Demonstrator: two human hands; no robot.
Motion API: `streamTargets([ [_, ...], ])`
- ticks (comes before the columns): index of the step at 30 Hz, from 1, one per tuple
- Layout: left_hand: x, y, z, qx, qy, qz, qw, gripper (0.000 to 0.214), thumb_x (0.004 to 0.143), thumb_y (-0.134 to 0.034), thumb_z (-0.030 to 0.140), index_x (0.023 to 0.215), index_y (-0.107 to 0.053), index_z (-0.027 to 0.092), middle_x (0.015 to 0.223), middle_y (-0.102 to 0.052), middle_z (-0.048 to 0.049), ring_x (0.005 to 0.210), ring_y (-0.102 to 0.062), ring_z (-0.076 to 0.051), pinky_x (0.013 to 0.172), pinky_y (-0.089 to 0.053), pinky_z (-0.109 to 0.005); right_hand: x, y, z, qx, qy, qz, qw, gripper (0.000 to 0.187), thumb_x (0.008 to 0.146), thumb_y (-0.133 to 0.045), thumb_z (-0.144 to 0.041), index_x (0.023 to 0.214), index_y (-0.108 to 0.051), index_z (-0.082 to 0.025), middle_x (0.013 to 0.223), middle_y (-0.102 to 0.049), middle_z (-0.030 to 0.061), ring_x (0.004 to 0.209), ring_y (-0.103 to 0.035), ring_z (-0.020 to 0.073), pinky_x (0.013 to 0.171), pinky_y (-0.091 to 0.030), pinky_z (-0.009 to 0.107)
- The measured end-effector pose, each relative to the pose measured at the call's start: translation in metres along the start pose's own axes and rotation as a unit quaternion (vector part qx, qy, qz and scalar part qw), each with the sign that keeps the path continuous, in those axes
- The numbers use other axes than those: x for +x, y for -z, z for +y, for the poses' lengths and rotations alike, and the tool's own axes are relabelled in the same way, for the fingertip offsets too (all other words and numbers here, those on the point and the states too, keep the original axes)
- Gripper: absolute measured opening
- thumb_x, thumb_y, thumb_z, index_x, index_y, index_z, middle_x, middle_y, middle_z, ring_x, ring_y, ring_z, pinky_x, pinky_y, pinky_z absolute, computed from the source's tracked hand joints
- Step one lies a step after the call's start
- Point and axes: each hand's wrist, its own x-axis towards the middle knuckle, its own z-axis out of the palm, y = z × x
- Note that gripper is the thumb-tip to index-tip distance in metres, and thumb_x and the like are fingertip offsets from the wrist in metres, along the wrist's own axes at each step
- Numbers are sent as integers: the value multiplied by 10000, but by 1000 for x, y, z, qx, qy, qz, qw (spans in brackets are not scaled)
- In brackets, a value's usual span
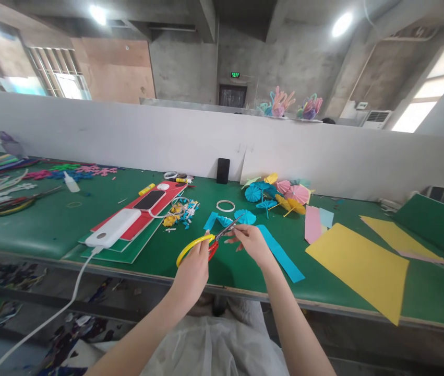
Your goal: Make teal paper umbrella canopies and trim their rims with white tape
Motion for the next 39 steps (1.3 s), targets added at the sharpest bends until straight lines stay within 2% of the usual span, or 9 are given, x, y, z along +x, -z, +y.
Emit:
streamTargets([
  [6,-2,3,-8,-64,19,-1,998,449,820,-357,34,1241,-470,145,1210,-586,-127,1189,-518,-233,933,-480,-344,-4,-3,0,6,12,-6,1000,276,905,-540,-290,1147,-551,-157,1129,-596,74,925,-619,197,770,-526,393],
  [11,-2,13,-20,-120,76,-18,990,353,853,-413,127,1199,-473,161,1075,-631,-103,1034,-612,-231,831,-525,-351,-21,-1,-1,22,47,0,999,227,902,-546,-295,1055,-593,-134,1004,-648,56,813,-649,164,677,-544,327],
  [17,7,13,-53,-159,173,-149,961,186,905,-513,278,1006,-568,132,847,-636,-17,666,-633,-124,626,-540,-277,-65,5,15,74,89,23,993,318,788,-618,-429,931,-675,-152,897,-740,110,695,-710,186,428,-462,204],
  [20,19,6,-72,-139,217,-217,941,246,901,-536,299,1082,-557,134,972,-622,-48,765,-624,-144,663,-539,-313,-84,-1,27,94,93,32,991,337,799,-603,-444,945,-666,-147,886,-744,134,654,-707,186,404,-455,201],
  [24,46,3,-85,-62,251,-252,932,292,895,-542,304,1143,-536,150,1118,-581,-77,929,-603,-196,778,-518,-390,-96,-17,30,101,117,41,987,316,820,-582,-450,906,-658,-156,854,-744,125,620,-700,183,398,-453,206],
  [28,70,10,-83,7,260,-291,921,311,893,-544,307,1164,-528,154,1163,-562,-86,980,-586,-214,813,-504,-419,-105,-24,17,81,171,103,977,291,847,-554,-424,989,-620,-179,845,-725,95,614,-680,168,407,-454,215],
  [32,86,22,-72,25,244,-318,916,305,892,-545,304,1159,-532,157,1162,-563,-85,982,-585,-215,815,-504,-418,-116,-20,6,29,225,184,957,193,850,-575,-322,997,-611,-203,830,-695,48,684,-669,166,578,-514,275],
  [36,98,41,-54,-32,196,-296,934,305,890,-548,302,1159,-531,158,1162,-561,-83,977,-586,-211,811,-505,-412,-123,-16,-1,-16,257,203,945,171,841,-587,-268,999,-625,-213,820,-696,37,702,-673,177,619,-521,297],
  [39,87,64,-34,-133,133,-275,943,257,900,-524,335,1071,-560,146,1043,-597,-63,884,-600,-181,768,-505,-375,-125,-14,-5,-36,263,206,942,154,861,-567,-260,996,-626,-214,849,-701,45,695,-680,172,570,-518,272],
])
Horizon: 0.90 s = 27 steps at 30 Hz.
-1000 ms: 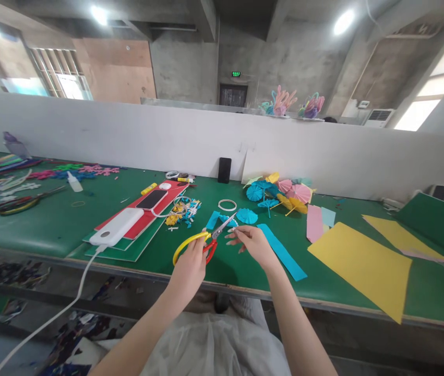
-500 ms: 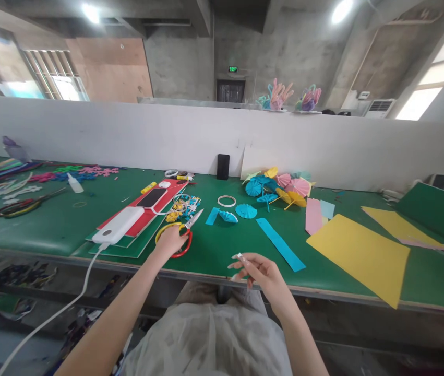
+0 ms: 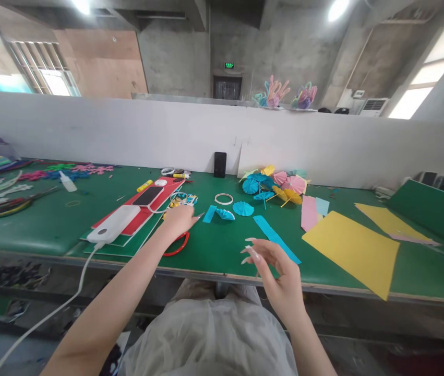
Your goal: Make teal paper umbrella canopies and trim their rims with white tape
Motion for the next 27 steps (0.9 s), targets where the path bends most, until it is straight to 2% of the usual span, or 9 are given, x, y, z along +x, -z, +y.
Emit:
streamTargets([
  [3,-42,-1,16,-114,-114,-44,986,325,939,-374,457,859,-525,180,689,-555,34,660,-580,-110,704,-474,-263,3,1,-1,-21,25,-1,999,145,885,-542,-251,1003,-612,-206,874,-708,58,699,-695,177,481,-510,234],
  [5,-69,-5,22,-187,-157,-90,966,361,957,-283,456,795,-470,193,568,-474,62,519,-506,-79,565,-427,-201,4,2,-1,-54,77,2,996,156,897,-521,-213,1034,-595,-198,881,-710,68,717,-700,183,439,-511,218],
  [6,-80,-9,25,-243,-176,-122,946,351,964,-263,425,779,-452,194,535,-431,70,472,-446,-66,502,-377,-175,5,2,0,-73,106,3,992,172,896,-516,-186,1049,-594,-196,899,-708,76,739,-698,186,437,-517,217],
  [7,-87,-12,26,-385,-179,-200,883,296,953,-315,373,773,-455,185,531,-404,71,442,-380,-59,451,-317,-169,6,3,1,-90,134,4,987,193,890,-515,-158,1059,-600,-198,928,-705,83,774,-693,191,460,-532,225],
  [10,-95,-21,29,-483,-170,-284,811,249,931,-293,289,763,-442,180,521,-337,82,374,-240,-49,380,-211,-181,7,5,2,-119,202,-4,972,305,853,-527,-70,1090,-634,-229,1048,-684,82,925,-660,209,675,-577,293],
  [13,-93,-24,33,-501,-163,-335,781,289,933,-254,275,749,-452,173,467,-271,94,354,-181,-54,374,-192,-191,8,8,3,-164,306,-41,937,464,832,-506,14,1210,-580,-244,1127,-656,84,1010,-628,208,840,-544,336],
  [16,-92,-22,36,-509,-163,-378,756,295,931,-284,272,727,-467,163,440,-238,101,347,-165,-51,379,-188,-195,11,14,1,-195,375,-71,904,516,817,-498,54,1256,-538,-215,1113,-642,113,1026,-612,210,821,-549,338],
  [21,-91,-19,35,-506,-169,-425,731,241,895,-292,175,765,-494,156,433,-291,90,337,-165,-55,371,-186,-205,16,23,-8,-226,425,-101,871,443,825,-463,47,1195,-570,-172,1063,-648,134,1014,-609,214,776,-563,340],
  [27,-86,-13,32,-493,-177,-437,731,223,876,-302,162,806,-514,156,435,-284,91,342,-150,-61,358,-141,-211,18,32,-13,-274,439,-139,844,350,888,-405,-26,1155,-594,-151,1051,-666,138,996,-621,216,787,-561,360],
])
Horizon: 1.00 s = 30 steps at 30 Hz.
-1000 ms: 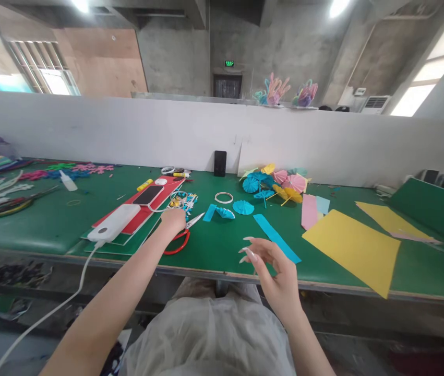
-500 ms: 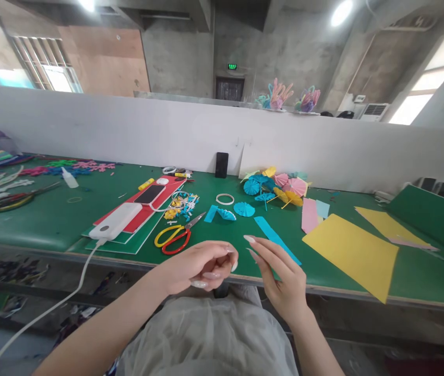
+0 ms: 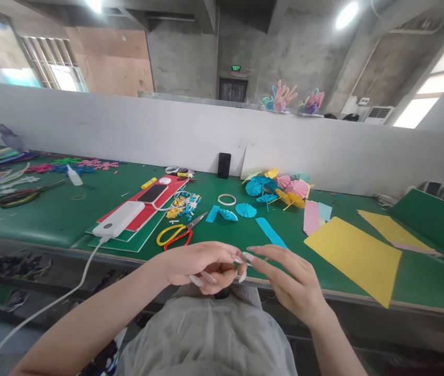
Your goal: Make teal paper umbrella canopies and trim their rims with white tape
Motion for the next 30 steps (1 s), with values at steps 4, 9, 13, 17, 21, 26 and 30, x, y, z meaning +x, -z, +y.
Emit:
streamTargets([
  [4,0,1,3,11,7,2,1000,209,879,-323,165,808,-519,155,423,-284,93,344,-145,-61,359,-134,-210,-1,3,1,-20,8,-21,1000,334,900,-398,-35,1136,-609,-138,1047,-678,132,1010,-619,207,799,-556,345],
  [9,1,0,7,23,33,2,999,177,882,-383,218,779,-514,155,425,-285,96,353,-126,-56,354,-111,-207,2,6,-1,-30,18,-33,999,317,911,-389,-44,1114,-618,-125,1010,-689,126,980,-622,202,788,-556,339],
  [13,2,-1,8,28,46,4,999,167,863,-394,219,744,-495,159,430,-283,96,362,-124,-56,352,-114,-203,3,6,-2,-29,23,-39,999,312,920,-385,-65,1116,-620,-126,1000,-693,127,966,-631,207,767,-562,346],
  [17,3,0,8,30,52,7,998,154,849,-413,229,741,-495,157,430,-276,99,366,-122,-55,352,-112,-200,2,5,-1,-26,21,-51,998,321,911,-397,-66,1132,-616,-145,1008,-696,119,969,-640,204,774,-564,341],
  [21,4,2,8,29,56,7,998,139,838,-419,212,737,-496,156,431,-275,99,359,-128,-53,346,-106,-201,2,4,-1,-26,19,-55,998,336,907,-394,-62,1154,-599,-160,1006,-699,114,967,-641,207,766,-566,347],
  [26,4,3,8,30,52,14,998,119,827,-405,182,742,-486,163,432,-269,103,358,-118,-53,344,-96,-201,1,3,-1,-23,21,-55,998,350,882,-405,-15,1155,-591,-132,1006,-694,123,979,-629,207,787,-556,344],
  [30,3,4,8,34,42,19,998,128,819,-378,162,748,-483,167,424,-277,102,352,-115,-56,348,-101,-207,-1,3,0,-17,12,-53,998,382,874,-404,-1,1188,-570,-142,1019,-688,118,986,-621,205,804,-550,348],
])
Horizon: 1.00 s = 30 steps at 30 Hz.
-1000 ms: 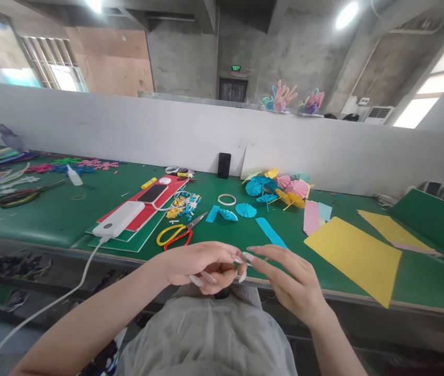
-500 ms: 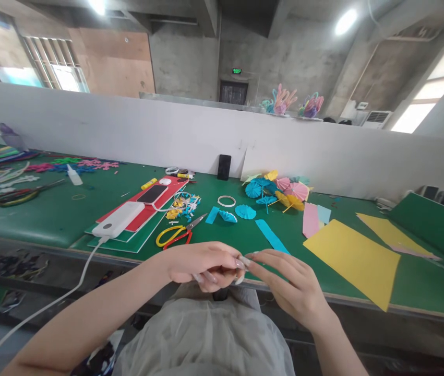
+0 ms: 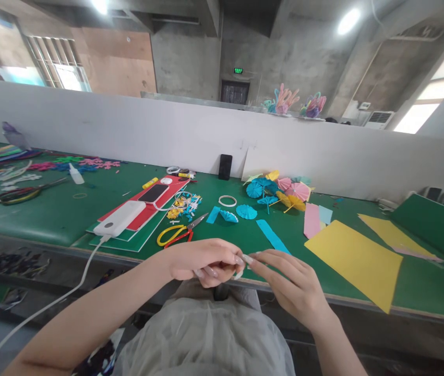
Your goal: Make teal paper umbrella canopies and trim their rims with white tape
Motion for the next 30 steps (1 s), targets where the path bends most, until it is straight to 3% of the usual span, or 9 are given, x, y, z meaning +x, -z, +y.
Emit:
streamTargets([
  [5,2,2,-2,25,1,4,1000,159,836,-344,186,756,-482,175,425,-273,99,353,-111,-65,354,-105,-211,0,-1,0,5,-8,26,1000,424,868,-474,-21,1260,-519,-177,994,-695,98,950,-640,205,775,-565,347],
  [9,2,2,-3,77,1,10,997,262,890,-335,298,731,-497,167,439,-279,88,373,-116,-69,372,-114,-220,3,-2,0,11,-28,54,998,433,855,-558,-79,1269,-512,-199,955,-709,83,872,-668,205,752,-573,345],
  [13,-7,-5,-1,175,-56,80,980,301,928,-351,341,750,-517,165,514,-345,59,466,-267,-93,461,-226,-227,4,0,-3,89,-77,55,992,313,879,-511,-92,1161,-578,-212,908,-702,73,809,-662,186,685,-565,316],
  [15,-13,-12,0,294,-99,130,942,193,920,-372,278,831,-515,184,591,-428,45,527,-349,-101,517,-267,-221,4,1,-5,137,-125,54,981,283,875,-506,-97,1112,-595,-226,891,-699,63,785,-657,178,649,-560,297],
  [18,-18,-21,-2,469,-132,160,858,106,884,-414,235,948,-496,213,703,-526,37,527,-402,-95,510,-276,-210,3,2,-8,202,-190,55,959,312,845,-551,-107,1123,-580,-244,951,-683,59,810,-641,182,627,-557,285],
  [21,-18,-27,-5,550,-144,171,805,166,852,-458,222,1016,-480,221,803,-585,12,579,-477,-118,518,-286,-213,4,2,-9,271,-220,65,935,384,824,-576,-101,1176,-554,-252,1050,-639,71,846,-614,185,631,-553,296],
  [23,-16,-27,-6,576,-149,172,785,194,854,-450,209,1046,-478,217,856,-604,-7,611,-512,-135,524,-292,-218,5,3,-9,311,-235,71,918,384,824,-576,-105,1179,-555,-250,1102,-600,84,875,-603,191,635,-549,305],
  [30,-11,-25,-6,531,-148,144,822,268,897,-390,174,1142,-490,214,657,-554,40,484,-446,-102,492,-293,-201,6,5,-8,389,-264,66,880,300,841,-589,-183,1134,-562,-245,1144,-527,101,963,-574,211,662,-559,316],
])
